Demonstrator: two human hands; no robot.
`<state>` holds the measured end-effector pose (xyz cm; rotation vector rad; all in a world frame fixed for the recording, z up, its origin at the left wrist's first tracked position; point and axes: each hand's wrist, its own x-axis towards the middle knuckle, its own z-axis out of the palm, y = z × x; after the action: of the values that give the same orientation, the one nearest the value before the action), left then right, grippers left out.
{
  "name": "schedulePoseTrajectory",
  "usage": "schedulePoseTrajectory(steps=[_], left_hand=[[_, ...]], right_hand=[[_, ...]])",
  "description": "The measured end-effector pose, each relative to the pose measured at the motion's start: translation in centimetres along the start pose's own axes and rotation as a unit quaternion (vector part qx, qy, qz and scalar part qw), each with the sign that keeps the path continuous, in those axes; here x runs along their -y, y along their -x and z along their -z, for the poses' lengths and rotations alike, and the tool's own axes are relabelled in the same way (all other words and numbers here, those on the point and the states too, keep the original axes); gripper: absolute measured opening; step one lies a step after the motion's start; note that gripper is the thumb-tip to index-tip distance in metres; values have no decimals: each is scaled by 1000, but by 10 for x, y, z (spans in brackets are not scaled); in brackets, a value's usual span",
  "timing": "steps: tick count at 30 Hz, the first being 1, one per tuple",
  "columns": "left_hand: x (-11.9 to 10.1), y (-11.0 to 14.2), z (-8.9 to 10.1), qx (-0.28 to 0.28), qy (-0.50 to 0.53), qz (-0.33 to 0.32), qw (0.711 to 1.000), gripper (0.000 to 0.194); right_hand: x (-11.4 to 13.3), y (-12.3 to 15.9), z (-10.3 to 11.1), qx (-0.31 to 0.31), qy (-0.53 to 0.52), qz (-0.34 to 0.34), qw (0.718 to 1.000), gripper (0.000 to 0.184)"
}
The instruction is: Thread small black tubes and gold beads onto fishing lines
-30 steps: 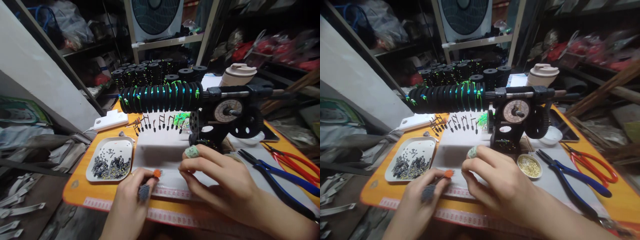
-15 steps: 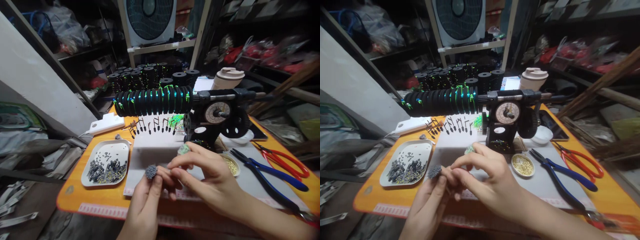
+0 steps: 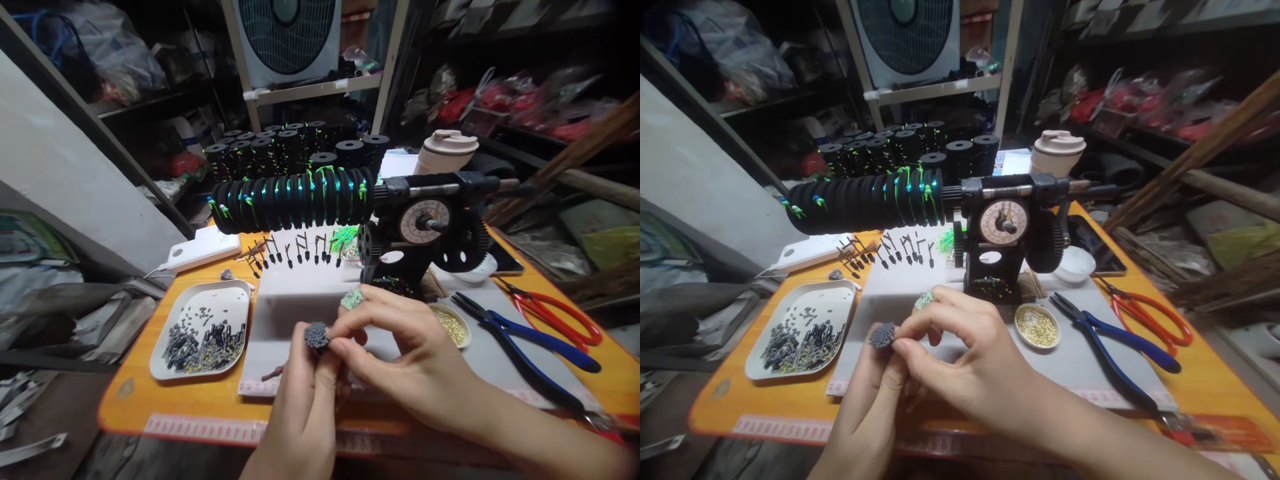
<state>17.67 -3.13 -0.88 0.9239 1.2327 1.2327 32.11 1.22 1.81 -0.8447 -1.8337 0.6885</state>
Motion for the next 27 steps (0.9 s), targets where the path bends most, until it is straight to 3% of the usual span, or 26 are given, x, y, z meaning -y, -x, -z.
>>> schedulePoseTrajectory(steps=[3, 6, 13, 18, 23, 27], left_hand=[[2, -1, -6, -12, 161, 20, 987, 34], [0, -3, -6, -17, 220, 11, 975, 31], [-3, -5, 1, -6, 241, -88, 967, 29], [1, -6, 7, -3, 237, -107, 965, 26], [4, -8, 11, 40, 213, -126, 968, 25], [6, -6, 7, 12, 233, -109, 966, 22]], right_hand=[[-2, 2, 0, 0, 9, 16, 1000, 8], [-5, 3, 2, 4, 28, 40, 999, 9], [-8, 4, 4, 7, 91, 79, 993, 11], [-6, 5, 1, 22, 95, 90, 991, 12], [-5, 5, 1, 27, 95, 90, 991, 11], [-5, 6, 2, 25, 91, 84, 992, 12]])
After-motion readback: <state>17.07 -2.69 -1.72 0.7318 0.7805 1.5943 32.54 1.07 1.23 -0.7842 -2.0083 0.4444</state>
